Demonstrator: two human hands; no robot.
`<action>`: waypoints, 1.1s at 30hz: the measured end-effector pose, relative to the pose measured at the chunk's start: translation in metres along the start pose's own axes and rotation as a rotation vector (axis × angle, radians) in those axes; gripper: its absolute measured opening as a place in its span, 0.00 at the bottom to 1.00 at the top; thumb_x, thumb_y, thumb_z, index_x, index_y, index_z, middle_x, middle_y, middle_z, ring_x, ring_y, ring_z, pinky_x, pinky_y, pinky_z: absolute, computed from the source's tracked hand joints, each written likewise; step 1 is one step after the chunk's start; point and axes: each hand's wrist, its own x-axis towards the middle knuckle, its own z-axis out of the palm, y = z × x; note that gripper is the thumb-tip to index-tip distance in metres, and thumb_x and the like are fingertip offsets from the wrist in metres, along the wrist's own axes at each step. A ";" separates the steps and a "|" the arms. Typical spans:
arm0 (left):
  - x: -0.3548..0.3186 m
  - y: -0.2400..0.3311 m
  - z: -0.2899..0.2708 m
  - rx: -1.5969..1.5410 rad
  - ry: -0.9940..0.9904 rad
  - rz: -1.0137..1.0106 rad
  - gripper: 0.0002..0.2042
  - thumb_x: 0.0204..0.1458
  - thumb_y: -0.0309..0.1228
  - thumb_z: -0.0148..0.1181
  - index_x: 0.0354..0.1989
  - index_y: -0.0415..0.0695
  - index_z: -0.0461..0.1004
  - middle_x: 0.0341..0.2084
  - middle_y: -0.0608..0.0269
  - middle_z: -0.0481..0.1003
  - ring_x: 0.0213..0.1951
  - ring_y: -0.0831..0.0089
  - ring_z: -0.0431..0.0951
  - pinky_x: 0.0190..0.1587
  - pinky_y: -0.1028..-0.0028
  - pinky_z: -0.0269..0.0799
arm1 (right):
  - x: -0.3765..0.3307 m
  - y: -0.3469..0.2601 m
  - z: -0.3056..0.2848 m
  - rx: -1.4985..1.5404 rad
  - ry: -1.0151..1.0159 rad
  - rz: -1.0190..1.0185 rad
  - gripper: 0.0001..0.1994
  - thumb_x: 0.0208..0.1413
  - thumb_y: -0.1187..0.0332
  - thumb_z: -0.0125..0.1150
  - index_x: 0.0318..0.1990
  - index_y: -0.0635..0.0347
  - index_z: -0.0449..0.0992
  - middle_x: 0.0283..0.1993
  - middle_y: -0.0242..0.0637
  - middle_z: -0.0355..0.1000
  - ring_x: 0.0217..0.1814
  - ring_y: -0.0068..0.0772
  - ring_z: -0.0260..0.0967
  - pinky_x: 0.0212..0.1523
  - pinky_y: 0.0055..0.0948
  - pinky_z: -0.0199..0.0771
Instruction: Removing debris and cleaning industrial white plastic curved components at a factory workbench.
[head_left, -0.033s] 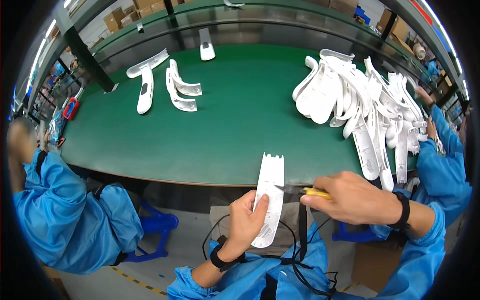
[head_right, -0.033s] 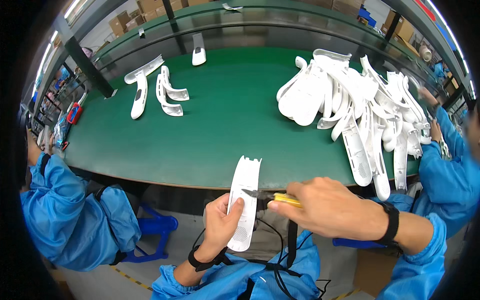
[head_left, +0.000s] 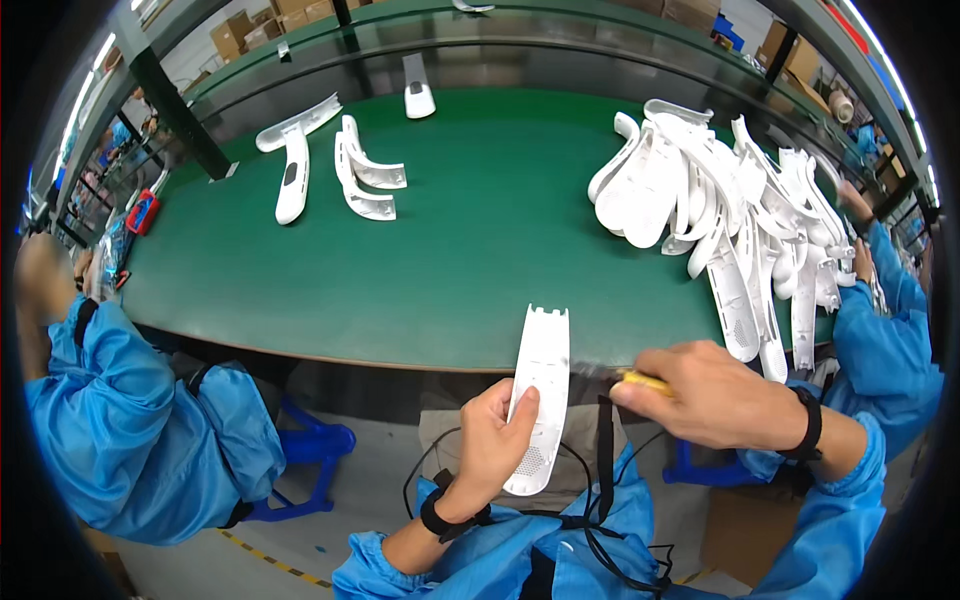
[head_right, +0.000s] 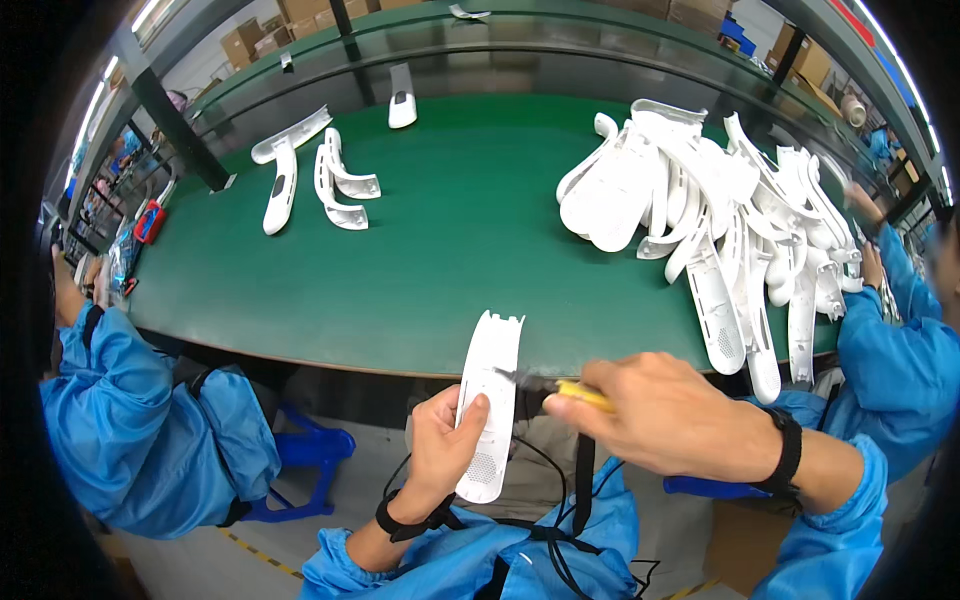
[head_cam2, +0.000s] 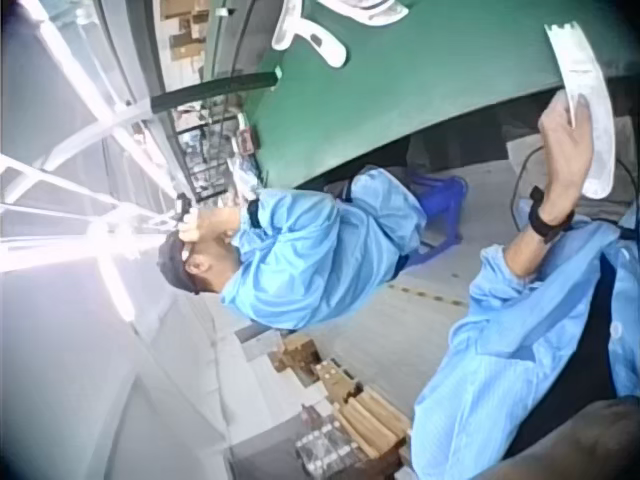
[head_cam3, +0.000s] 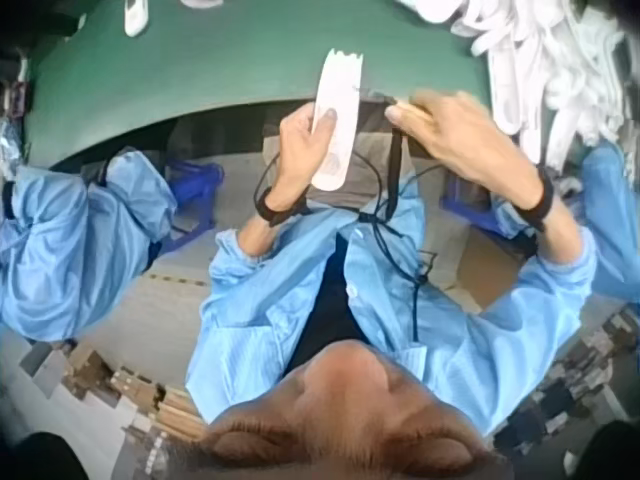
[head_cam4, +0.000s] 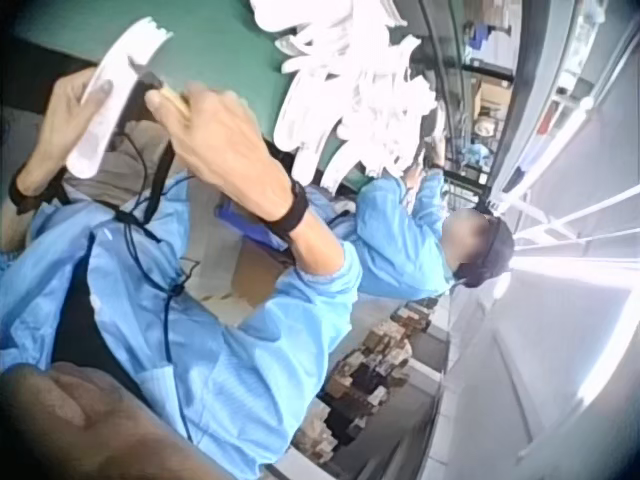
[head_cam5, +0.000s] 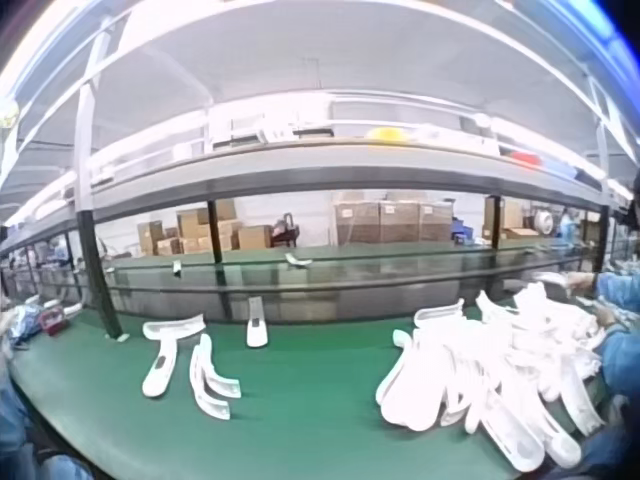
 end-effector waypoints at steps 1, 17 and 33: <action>-0.001 0.001 0.001 -0.145 -0.006 -0.094 0.09 0.60 0.27 0.54 0.36 0.30 0.74 0.21 0.61 0.77 0.24 0.85 0.72 0.24 0.77 0.66 | -0.005 0.004 0.002 0.029 0.123 -0.017 0.25 0.62 0.51 0.52 0.30 0.71 0.75 0.18 0.55 0.70 0.24 0.58 0.71 0.29 0.48 0.70; 0.001 -0.004 0.020 0.421 0.293 0.229 0.07 0.56 0.25 0.54 0.28 0.37 0.64 0.15 0.56 0.68 0.19 0.77 0.67 0.22 0.72 0.60 | -0.003 0.003 0.085 -0.679 0.654 -0.165 0.19 0.47 0.56 0.67 0.37 0.64 0.75 0.26 0.37 0.62 0.28 0.34 0.60 0.27 0.31 0.57; 0.004 -0.012 0.016 0.403 0.313 0.151 0.07 0.57 0.26 0.54 0.31 0.34 0.67 0.18 0.53 0.73 0.22 0.75 0.71 0.25 0.70 0.65 | 0.010 -0.006 0.075 -0.867 0.589 -0.202 0.18 0.51 0.56 0.63 0.35 0.66 0.75 0.24 0.35 0.62 0.29 0.31 0.60 0.29 0.30 0.56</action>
